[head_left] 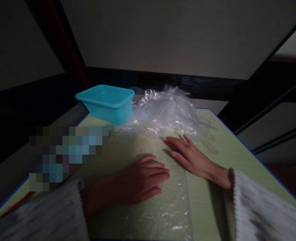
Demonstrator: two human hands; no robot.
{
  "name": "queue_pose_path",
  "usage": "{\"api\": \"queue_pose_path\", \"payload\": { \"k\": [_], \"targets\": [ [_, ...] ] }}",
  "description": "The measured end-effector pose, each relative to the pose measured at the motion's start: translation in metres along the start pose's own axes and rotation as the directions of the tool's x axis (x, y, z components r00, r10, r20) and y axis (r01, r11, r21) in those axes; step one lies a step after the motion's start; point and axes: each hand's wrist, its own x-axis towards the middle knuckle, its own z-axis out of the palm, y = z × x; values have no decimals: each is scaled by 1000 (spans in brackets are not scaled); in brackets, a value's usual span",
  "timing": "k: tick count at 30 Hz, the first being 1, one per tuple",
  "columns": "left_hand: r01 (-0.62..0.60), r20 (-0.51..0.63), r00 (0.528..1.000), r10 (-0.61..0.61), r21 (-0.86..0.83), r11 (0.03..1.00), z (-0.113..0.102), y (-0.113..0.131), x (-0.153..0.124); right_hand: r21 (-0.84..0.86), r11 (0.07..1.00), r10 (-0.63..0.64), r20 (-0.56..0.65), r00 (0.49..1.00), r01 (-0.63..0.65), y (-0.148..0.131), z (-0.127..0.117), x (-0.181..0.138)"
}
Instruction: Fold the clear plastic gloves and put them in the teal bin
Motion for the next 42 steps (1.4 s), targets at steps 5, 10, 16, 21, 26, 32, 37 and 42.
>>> {"api": "queue_pose_path", "payload": {
  "k": [5, 10, 16, 21, 26, 32, 37, 42],
  "targets": [
    [2, -17, 1000, -2, 2, 1000, 3, 0, 0, 8, 1000, -5, 14, 1000, 5, 2, 2, 6],
    [14, -26, 1000, -15, -12, 1000, 4, -2, 0, 13, 1000, -5, 11, 1000, 5, 3, 2, 12],
    [16, -111, 994, -14, 16, 1000, 3, -6, -2, 9, 1000, -26, -12, 1000, 26, 1, -1, 14],
    [115, -203, 975, -93, 97, 989, 2, -15, -4, -16, 1000, 19, 42, 999, -18, 7, 2, 15],
    [141, -184, 976, -120, 107, 984, 6, -21, -5, -35, 997, 66, 10, 998, -65, 12, 3, 15],
    [176, -176, 971, -164, 58, 983, 5, -22, -4, -1, 1000, 4, -99, 995, -4, 7, -7, 8],
    [177, -148, 976, -162, 94, 980, 5, -18, -5, 1, 996, -90, 7, 996, 90, 0, -9, -2],
    [223, -33, 975, -221, 127, 967, 7, -14, -6, -75, 990, -102, 182, 978, 117, 0, -6, -6]
  ]
}}
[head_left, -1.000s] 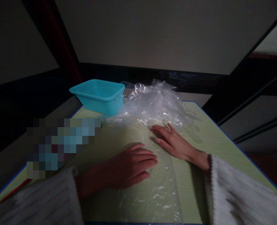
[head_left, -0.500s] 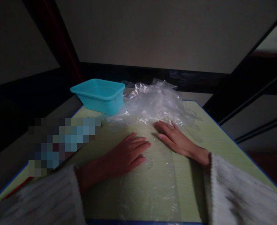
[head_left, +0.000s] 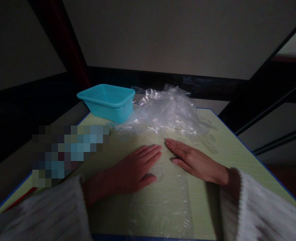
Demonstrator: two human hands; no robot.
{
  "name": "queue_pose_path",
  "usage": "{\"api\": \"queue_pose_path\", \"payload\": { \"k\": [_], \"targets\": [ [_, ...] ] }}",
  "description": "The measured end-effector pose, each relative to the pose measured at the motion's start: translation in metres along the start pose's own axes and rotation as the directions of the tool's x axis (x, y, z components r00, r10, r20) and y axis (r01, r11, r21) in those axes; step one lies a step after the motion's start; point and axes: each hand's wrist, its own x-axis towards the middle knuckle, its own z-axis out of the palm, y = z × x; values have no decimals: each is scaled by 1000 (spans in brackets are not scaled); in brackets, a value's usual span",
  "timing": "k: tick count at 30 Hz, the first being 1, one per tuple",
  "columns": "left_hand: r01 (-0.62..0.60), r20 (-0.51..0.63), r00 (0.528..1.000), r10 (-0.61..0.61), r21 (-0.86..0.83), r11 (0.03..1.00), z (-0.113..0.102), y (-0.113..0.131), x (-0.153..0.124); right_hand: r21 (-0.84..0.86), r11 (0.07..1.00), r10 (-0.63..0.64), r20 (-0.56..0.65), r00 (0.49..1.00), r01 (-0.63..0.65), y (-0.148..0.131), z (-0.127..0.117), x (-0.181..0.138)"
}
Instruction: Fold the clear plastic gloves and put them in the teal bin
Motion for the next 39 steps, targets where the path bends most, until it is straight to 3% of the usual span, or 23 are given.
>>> {"api": "queue_pose_path", "payload": {
  "k": [10, 19, 24, 31, 39],
  "targets": [
    [4, 49, 999, -6, 50, 999, 6, -2, 0, -27, 999, -20, 63, 998, 22, 2, 7, -4],
    [-50, -68, 996, 52, 33, 998, -13, -16, -7, 6, 999, -46, 12, 999, 46, 2, 1, -6],
    [-66, 46, 997, 64, 25, 998, -16, -16, -10, 21, 997, -75, 14, 997, 75, -11, -2, -9],
    [26, 147, 989, -29, 26, 999, -14, -12, -10, 37, 998, -58, 91, 994, 55, -17, 5, -10],
    [38, 127, 991, -39, 14, 999, -13, -17, -8, 38, 998, -58, 94, 994, 54, -18, 3, -9]
  ]
}}
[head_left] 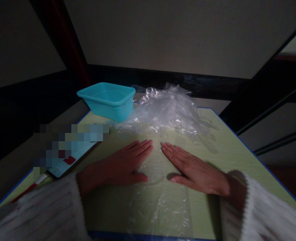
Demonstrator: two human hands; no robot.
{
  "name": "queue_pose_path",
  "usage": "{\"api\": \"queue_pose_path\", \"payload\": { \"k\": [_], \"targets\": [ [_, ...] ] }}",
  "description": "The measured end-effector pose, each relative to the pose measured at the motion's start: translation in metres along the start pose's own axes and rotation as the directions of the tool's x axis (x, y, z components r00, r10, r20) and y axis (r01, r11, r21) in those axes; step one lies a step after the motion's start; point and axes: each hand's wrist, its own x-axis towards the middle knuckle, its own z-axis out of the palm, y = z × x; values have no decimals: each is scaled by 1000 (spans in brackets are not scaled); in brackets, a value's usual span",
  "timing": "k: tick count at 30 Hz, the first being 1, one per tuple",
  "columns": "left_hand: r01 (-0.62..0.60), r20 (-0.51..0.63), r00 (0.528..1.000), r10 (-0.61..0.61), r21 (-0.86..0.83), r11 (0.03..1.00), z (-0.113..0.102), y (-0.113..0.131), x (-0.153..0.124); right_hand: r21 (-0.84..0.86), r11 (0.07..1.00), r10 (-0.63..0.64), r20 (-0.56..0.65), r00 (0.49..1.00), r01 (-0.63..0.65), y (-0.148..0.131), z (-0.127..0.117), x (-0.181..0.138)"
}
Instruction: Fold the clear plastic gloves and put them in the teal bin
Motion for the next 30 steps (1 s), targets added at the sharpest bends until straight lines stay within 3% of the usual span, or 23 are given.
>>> {"api": "queue_pose_path", "payload": {
  "k": [10, 30],
  "targets": [
    [42, -62, 997, -38, 54, 998, 3, -13, -1, 17, 999, -45, -35, 998, 45, -6, -4, 1],
    [-125, -25, 992, 125, 6, 992, 1, -10, 0, -41, 998, -45, 4, 999, 45, -7, -5, 2]
  ]
}}
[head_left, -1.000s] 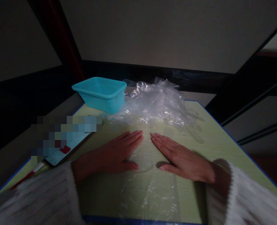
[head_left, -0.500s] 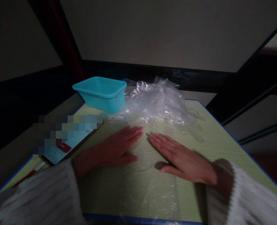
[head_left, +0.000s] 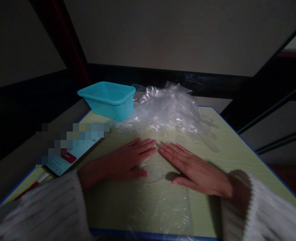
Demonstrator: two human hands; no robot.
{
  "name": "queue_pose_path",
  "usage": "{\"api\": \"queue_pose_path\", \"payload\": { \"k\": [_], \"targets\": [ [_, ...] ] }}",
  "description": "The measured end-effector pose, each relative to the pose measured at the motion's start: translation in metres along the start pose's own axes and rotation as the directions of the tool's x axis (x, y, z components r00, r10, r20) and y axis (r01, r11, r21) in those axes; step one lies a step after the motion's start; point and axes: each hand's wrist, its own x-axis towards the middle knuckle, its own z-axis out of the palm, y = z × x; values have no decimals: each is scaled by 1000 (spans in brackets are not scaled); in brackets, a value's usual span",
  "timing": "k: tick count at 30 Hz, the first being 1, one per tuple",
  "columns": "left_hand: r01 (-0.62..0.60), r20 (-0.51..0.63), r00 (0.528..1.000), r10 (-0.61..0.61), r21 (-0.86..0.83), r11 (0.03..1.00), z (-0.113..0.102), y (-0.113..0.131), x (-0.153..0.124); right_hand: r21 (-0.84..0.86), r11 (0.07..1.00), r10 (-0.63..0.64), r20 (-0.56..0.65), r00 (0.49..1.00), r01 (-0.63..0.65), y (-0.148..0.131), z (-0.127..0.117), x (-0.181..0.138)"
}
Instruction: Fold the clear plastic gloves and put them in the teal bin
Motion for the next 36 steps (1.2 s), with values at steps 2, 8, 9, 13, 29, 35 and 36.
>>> {"api": "queue_pose_path", "payload": {
  "k": [2, 8, 9, 13, 29, 35, 36],
  "targets": [
    [-3, 20, 1000, 3, -2, 1000, 0, 0, 0, -2, 1000, -2, 3, 1000, 2, 0, 1, 0],
    [28, 86, 996, -27, -4, 1000, -3, 3, -1, -6, 999, -51, 15, 999, 51, -1, 0, 0],
    [34, 92, 995, -33, -2, 999, -4, 4, -1, -3, 997, -76, 22, 997, 77, -2, -1, 0],
    [42, 116, 992, -43, 5, 999, -6, 3, -1, 16, 983, -183, 60, 981, 183, -8, -4, 0],
    [-9, -7, 1000, 9, -29, 1000, -6, 9, -2, -40, 951, -310, -73, 948, 308, -10, -6, -3],
    [41, 76, 996, -37, -55, 998, 0, 11, -2, 12, 887, -442, -264, 857, 461, -31, 3, -3],
    [45, 77, 996, -41, -54, 998, 0, 11, -2, 7, 873, -465, -288, 837, 488, -36, 5, -3]
  ]
}}
